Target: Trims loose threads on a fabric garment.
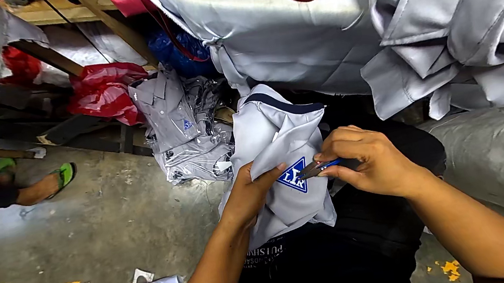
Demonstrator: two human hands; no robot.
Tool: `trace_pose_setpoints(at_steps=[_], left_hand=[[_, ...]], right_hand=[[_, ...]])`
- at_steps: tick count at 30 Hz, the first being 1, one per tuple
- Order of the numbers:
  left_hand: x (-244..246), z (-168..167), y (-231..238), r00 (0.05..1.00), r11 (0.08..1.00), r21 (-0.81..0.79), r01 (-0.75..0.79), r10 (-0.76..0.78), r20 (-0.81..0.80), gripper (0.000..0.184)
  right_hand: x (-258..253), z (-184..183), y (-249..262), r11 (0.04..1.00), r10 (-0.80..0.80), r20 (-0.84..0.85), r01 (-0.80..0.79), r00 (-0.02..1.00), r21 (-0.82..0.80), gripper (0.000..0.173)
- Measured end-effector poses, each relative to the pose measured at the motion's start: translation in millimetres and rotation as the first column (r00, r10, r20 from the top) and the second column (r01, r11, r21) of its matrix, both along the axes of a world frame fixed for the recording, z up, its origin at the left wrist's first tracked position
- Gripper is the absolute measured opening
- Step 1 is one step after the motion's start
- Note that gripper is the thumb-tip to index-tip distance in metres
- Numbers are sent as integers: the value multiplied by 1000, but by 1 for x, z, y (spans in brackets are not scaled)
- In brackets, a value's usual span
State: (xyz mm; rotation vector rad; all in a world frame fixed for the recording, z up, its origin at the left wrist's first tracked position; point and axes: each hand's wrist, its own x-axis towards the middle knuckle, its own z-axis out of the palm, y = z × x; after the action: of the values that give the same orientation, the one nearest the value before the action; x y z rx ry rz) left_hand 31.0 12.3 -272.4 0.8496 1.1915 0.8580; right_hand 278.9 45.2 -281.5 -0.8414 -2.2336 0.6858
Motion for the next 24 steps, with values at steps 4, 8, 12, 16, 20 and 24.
trace_pose_setpoints(at_steps=[4,8,12,16,20,24], left_hand=[[-1,1,-4,992,996,-67,64,-56,117,17],[12,0,-11,983,989,-101,-112,125,133,16],[33,14,-10,938,958,-75,-276,286,198,17],[38,25,-2,952,964,-18,-266,265,154,18],[33,23,1,970,977,0,-215,213,118,18],[30,21,-1,973,978,7,-210,208,103,19]], right_hand=[[1,2,-5,988,-151,-46,150,987,-37,15],[5,6,-17,929,-365,-119,353,923,-108,23],[10,10,-29,907,-414,-172,421,894,5,23],[18,23,-32,909,-359,-121,377,925,180,17],[21,19,-31,919,-320,-71,328,945,218,16],[19,14,-30,933,-290,-65,298,955,205,16]])
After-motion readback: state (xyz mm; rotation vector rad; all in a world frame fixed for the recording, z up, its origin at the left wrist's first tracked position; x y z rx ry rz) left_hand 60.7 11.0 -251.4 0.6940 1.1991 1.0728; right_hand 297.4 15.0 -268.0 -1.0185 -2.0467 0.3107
